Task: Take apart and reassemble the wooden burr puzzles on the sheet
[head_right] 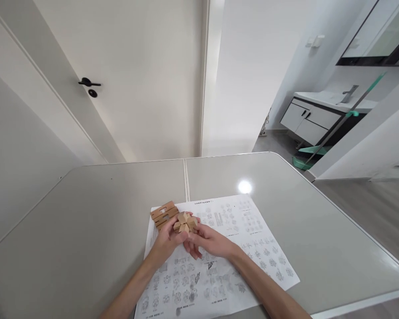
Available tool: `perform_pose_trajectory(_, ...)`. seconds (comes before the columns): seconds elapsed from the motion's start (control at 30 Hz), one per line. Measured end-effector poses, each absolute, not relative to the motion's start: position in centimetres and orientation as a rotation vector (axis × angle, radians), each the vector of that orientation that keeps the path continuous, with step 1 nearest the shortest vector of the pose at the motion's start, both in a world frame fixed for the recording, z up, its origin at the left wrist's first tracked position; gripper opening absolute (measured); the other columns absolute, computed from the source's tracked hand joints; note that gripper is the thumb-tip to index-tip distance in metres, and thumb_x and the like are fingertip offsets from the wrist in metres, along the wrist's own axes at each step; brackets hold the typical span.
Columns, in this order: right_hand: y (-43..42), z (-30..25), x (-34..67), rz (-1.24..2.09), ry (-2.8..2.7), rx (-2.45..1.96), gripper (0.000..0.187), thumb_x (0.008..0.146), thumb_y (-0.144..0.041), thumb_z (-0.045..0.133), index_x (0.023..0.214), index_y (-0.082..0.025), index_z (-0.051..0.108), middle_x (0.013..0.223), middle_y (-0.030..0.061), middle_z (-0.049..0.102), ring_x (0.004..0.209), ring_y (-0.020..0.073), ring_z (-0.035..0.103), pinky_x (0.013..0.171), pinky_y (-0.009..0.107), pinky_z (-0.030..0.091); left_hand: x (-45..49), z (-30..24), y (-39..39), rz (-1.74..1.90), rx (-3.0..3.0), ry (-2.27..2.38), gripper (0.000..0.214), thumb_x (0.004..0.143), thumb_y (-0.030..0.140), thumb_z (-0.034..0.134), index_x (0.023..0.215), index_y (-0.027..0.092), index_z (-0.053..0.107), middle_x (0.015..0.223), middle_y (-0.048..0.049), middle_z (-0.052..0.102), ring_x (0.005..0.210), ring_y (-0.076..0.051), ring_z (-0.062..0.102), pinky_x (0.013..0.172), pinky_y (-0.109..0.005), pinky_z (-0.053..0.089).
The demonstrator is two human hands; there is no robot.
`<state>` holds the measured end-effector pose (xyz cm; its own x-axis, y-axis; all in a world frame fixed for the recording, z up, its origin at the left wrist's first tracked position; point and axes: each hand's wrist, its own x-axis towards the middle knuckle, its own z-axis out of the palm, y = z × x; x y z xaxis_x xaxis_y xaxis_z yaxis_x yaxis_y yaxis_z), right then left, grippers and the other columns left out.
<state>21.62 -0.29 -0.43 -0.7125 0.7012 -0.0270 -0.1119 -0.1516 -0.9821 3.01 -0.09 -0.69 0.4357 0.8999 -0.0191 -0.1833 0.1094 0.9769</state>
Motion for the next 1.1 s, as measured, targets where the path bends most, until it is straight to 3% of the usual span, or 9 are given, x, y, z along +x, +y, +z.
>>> perform_pose_trajectory(0.1, 0.1, -0.5, 22.2, 1.986, -1.506, -0.581, 0.048, 0.098, -0.063, 0.053, 0.095, -0.016, 0.062, 0.083, 0.0036, 0.063, 0.064, 0.0125, 0.061, 0.054, 0.024, 0.047, 2.9, -0.3, 0.0, 0.891, 1.195, 0.712, 0.067, 0.081, 0.055, 0.077, 0.133, 0.018, 0.057, 0.118, -0.0139, 0.07, 0.065, -0.013, 0.063, 0.064, -0.03, 0.055)
perform_pose_trajectory(0.23, 0.2, -0.6, 22.5, 1.916, -1.576, -0.602, 0.044, 0.099, -0.056, 0.055, 0.091, -0.015, 0.067, 0.068, 0.0003, 0.063, 0.054, 0.0108, 0.057, 0.052, 0.023, 0.047, 2.8, 0.0, 0.0, 0.868, 1.218, 0.692, 0.065, 0.08, 0.057, 0.077, 0.128, 0.017, 0.06, 0.12, -0.0143, 0.069, 0.064, -0.012, 0.059, 0.063, -0.029, 0.053)
perform_pose_trajectory(0.4, -0.2, -0.8, 22.6, 1.779, -1.601, -0.737, 0.038, 0.097, -0.052, 0.062, 0.087, -0.016, 0.069, 0.055, -0.0038, 0.058, 0.046, 0.0099, 0.052, 0.049, 0.023, 0.043, 2.7, 0.1, -0.2, 0.872, 1.314, 0.76, 0.065, 0.079, 0.057, 0.078, 0.129, 0.019, 0.06, 0.125, -0.0144, 0.067, 0.077, -0.017, 0.065, 0.076, -0.034, 0.057)
perform_pose_trajectory(0.6, -0.8, -1.3, 22.1, 1.568, -1.584, -0.884, 0.032, 0.096, -0.047, 0.062, 0.087, -0.017, 0.068, 0.05, -0.0048, 0.053, 0.045, 0.0106, 0.045, 0.048, 0.024, 0.036, 2.9, 0.9, -0.6, 0.941, 1.448, 0.851, 0.05, 0.082, 0.04, 0.08, 0.125, 0.022, 0.061, 0.131, -0.0124, 0.066, 0.119, -0.029, 0.064, 0.105, -0.044, 0.051)
perform_pose_trajectory(0.77, -0.7, -1.6, 21.7, 1.289, -1.53, -1.091, 0.018, 0.09, -0.034, 0.066, 0.099, -0.019, 0.072, 0.051, -0.005, 0.054, 0.046, 0.0128, 0.049, 0.05, 0.025, 0.038, 3.4, 0.9, -0.9, 1.067, 1.515, 0.942, 0.053, 0.077, 0.028, 0.084, 0.122, 0.024, 0.057, 0.132, -0.0112, 0.067, 0.121, -0.028, 0.064, 0.107, -0.045, 0.05)
perform_pose_trajectory(1.1, -0.5, -1.9, 22.2, 1.404, -1.525, -1.009, 0.025, 0.092, -0.045, 0.066, 0.097, -0.02, 0.064, 0.057, -0.0041, 0.059, 0.051, 0.0135, 0.053, 0.055, 0.025, 0.04, 3.3, 0.8, -0.7, 1.043, 1.56, 0.961, 0.05, 0.08, 0.027, 0.081, 0.125, 0.023, 0.058, 0.132, -0.011, 0.067, 0.121, -0.028, 0.065, 0.108, -0.046, 0.05)
